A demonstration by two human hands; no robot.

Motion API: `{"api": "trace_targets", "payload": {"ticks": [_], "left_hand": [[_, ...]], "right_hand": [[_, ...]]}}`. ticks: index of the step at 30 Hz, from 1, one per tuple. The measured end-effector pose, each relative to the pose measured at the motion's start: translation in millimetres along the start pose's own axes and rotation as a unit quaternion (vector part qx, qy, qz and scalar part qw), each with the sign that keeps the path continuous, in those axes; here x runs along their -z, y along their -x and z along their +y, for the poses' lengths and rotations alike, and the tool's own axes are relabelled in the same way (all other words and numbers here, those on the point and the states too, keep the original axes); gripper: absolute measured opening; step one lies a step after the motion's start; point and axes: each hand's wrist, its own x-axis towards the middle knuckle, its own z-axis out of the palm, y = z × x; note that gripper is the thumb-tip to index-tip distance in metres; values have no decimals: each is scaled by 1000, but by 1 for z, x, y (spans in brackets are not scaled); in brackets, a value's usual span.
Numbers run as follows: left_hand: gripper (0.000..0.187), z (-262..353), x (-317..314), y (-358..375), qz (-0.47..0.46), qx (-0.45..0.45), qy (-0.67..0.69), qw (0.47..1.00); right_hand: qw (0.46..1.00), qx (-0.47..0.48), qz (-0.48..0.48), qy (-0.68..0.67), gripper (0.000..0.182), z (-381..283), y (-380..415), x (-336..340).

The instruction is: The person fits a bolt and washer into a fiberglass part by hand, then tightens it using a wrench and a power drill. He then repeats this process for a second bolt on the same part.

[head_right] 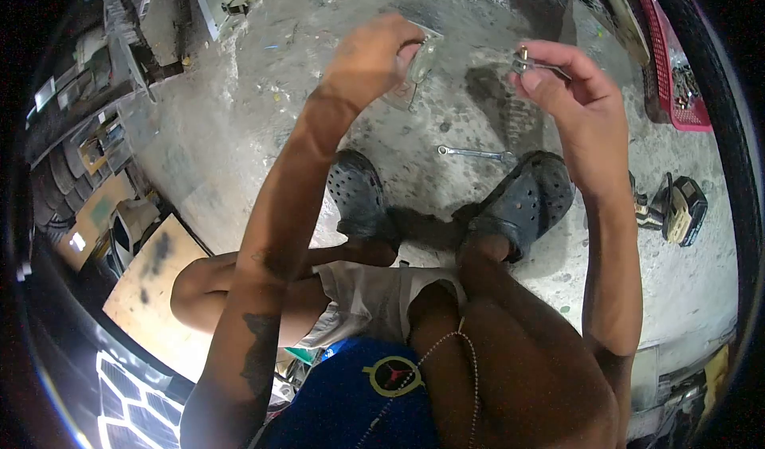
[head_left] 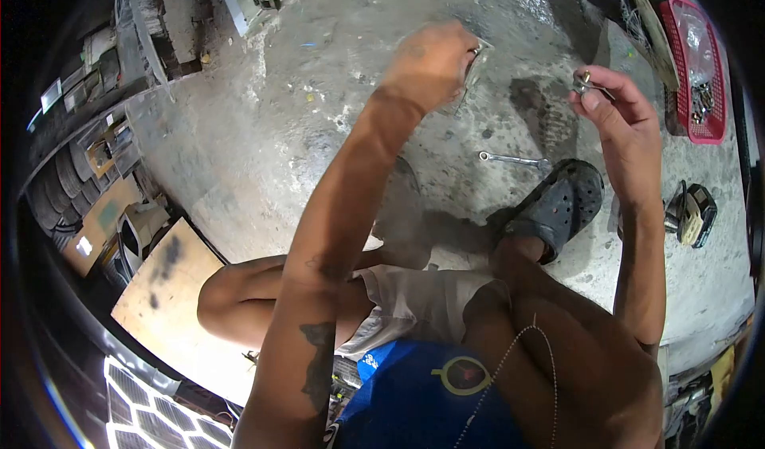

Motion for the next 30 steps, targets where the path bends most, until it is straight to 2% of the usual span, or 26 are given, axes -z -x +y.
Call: {"api": "trace_targets", "payload": {"ticks": [2, 6, 8, 11, 15, 16, 18, 19, 20, 21, 22, 24, 26, 30], "left_hand": [[13, -7, -3, -4, -14, -19, -12, 1000], [11, -4, 1, -7, -52, -63, -86, 993], [11, -3, 5, -10, -63, -59, -79, 993], [12, -4, 11, -10, -71, -53, -57, 994], [18, -5, 19, -9, -73, -16, -47, 996], [18, 1, 22, -9, -73, -16, -47, 996], [19, 20, 31, -4, -25, 164, 96, 982], [19, 34, 36, -4, -26, 162, 97, 982], [18, 51, 41, -2, -2, 188, 288, 939], [18, 66, 44, 0, 22, 210, 467, 858], [18, 78, 46, 2, 22, 212, 468, 858], [16, 93, 49, 3, -8, 171, 555, 814], [16, 94, 49, 4, -18, 167, 574, 802], [18, 94, 51, 6, -46, 175, 628, 757]], "right_hand": [[998, -13, 13, -57, 26, -3, 1, 0], [997, -32, 25, -65, 26, -3, 1, 0], [1000, -8, 2, -20, 24, -1, 1, 1], [999, -34, -7, 35, 21, -2, 1, 3], [997, -39, 17, 63, 19, -10, 4, -9], [995, -5, 16, 99, 19, -11, 5, -12], [990, 28, 18, 136, 20, -14, 7, -18], [987, 66, 17, 147, 20, -16, 9, -21], [982, 102, 16, 158, 20, -17, 11, -23], [982, 99, 16, 158, 20, -19, 13, -24], [976, 131, -1, 176, 19, -22, 14, -24], [967, 166, -19, 195, 17, -27, 11, -26], [943, 259, -27, 206, 14, -28, 8, -26], [939, 271, -38, 207, 12, -35, 6, -22]]}}
